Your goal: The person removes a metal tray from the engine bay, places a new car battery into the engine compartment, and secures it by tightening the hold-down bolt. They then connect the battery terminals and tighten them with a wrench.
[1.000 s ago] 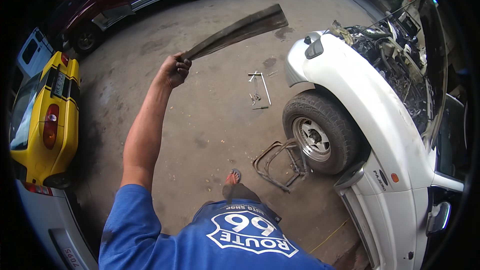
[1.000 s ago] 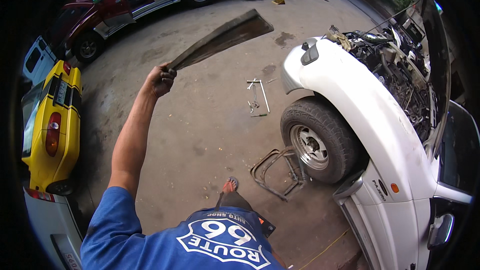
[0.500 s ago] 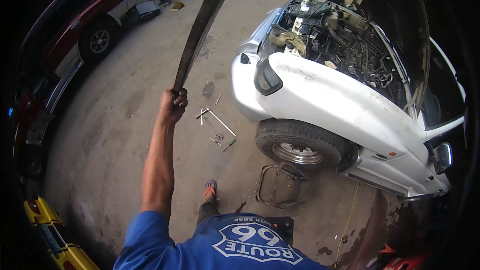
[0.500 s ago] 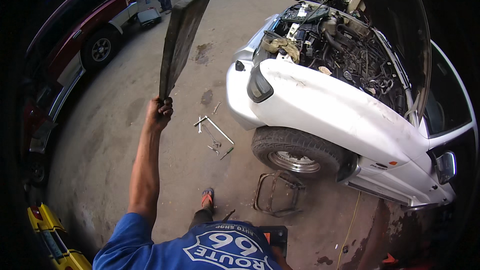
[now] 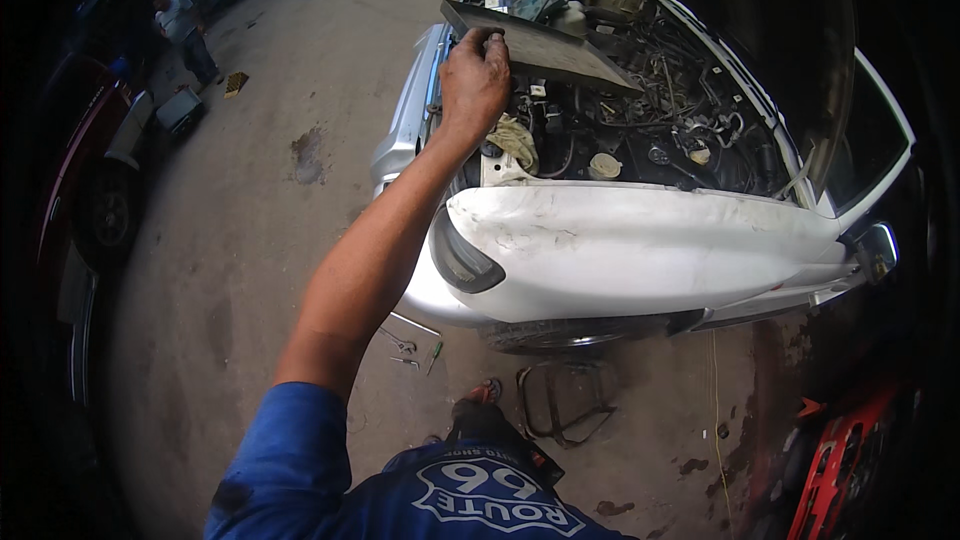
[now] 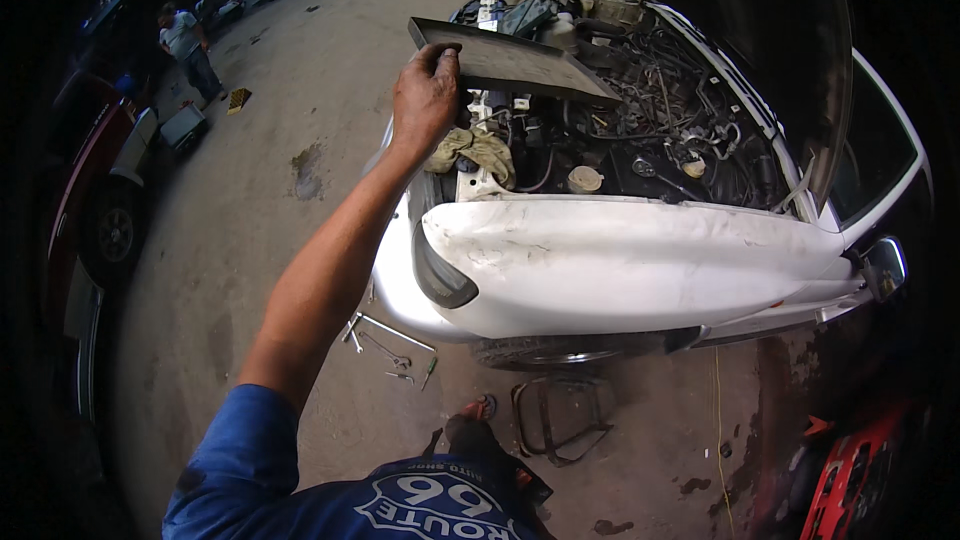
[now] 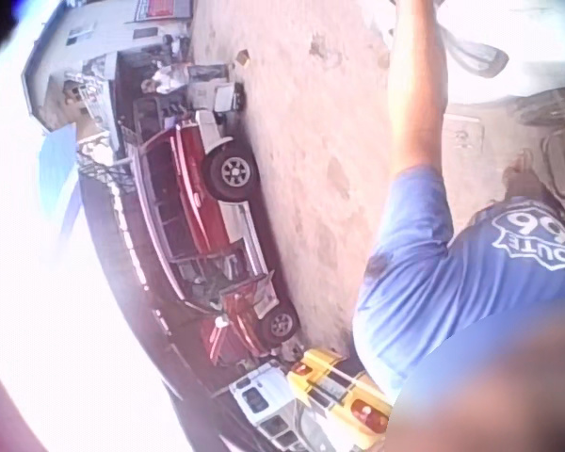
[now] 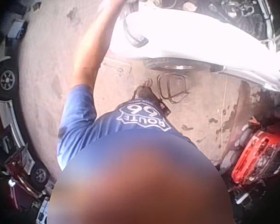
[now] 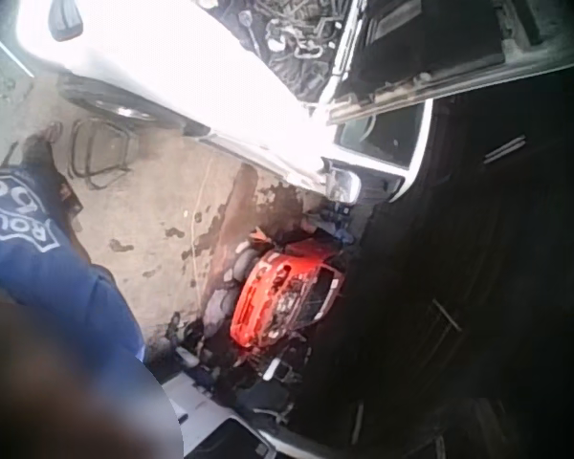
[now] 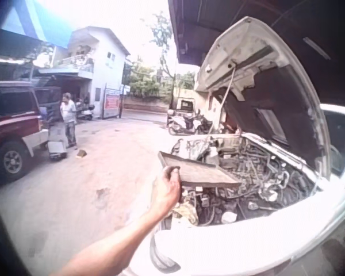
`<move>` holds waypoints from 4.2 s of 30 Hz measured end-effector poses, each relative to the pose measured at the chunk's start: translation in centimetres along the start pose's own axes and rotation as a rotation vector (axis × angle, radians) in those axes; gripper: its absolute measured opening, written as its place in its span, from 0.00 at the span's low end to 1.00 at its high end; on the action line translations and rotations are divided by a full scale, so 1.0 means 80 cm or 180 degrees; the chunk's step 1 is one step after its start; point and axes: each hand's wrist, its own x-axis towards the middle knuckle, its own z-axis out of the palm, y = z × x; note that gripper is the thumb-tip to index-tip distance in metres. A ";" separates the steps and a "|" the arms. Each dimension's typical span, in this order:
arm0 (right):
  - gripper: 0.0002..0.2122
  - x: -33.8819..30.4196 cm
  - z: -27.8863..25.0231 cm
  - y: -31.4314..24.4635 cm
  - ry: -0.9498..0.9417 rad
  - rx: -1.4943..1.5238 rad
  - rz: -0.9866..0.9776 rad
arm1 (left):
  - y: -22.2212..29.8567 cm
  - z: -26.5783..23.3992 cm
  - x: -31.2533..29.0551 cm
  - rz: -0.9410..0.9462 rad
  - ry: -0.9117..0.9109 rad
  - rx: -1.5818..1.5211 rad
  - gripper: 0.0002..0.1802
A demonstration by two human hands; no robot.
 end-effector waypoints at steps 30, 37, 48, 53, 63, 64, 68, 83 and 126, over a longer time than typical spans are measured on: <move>0.18 -0.139 -0.028 -0.395 0.2429 0.1666 -0.0502 | -0.201 0.461 0.222 0.0186 -0.5531 0.1726 0.20; 0.18 -0.052 0.051 -0.356 0.1979 0.2101 -0.0019 | -0.399 0.572 0.233 0.1839 -0.5442 0.2805 0.26; 0.17 -0.009 0.116 -0.296 0.1648 0.2444 0.0368 | -0.300 0.501 0.236 0.1470 -0.2861 0.0755 0.18; 0.16 0.002 0.132 -0.282 0.1609 0.2552 0.0399 | -0.318 0.498 0.205 0.0949 -0.2792 0.0182 0.21; 0.15 0.026 0.156 -0.257 0.1533 0.2763 0.0538 | -0.431 0.541 0.211 0.1719 -0.3660 0.1580 0.19; 0.15 0.028 0.157 -0.255 0.1540 0.2792 0.0549 | -0.441 0.548 0.216 0.1803 -0.3619 0.1563 0.16; 0.15 0.032 0.165 -0.246 0.1553 0.2890 0.0600 | -0.492 0.587 0.225 0.4414 -0.3292 0.1914 0.09; 0.14 0.053 0.184 -0.209 0.1499 0.3090 0.0649 | -0.428 0.582 0.206 0.4698 -0.4788 0.3455 0.16; 0.13 0.077 0.207 -0.127 0.1429 0.3139 0.0666 | -0.294 0.492 0.078 0.3325 -0.6656 0.1824 0.26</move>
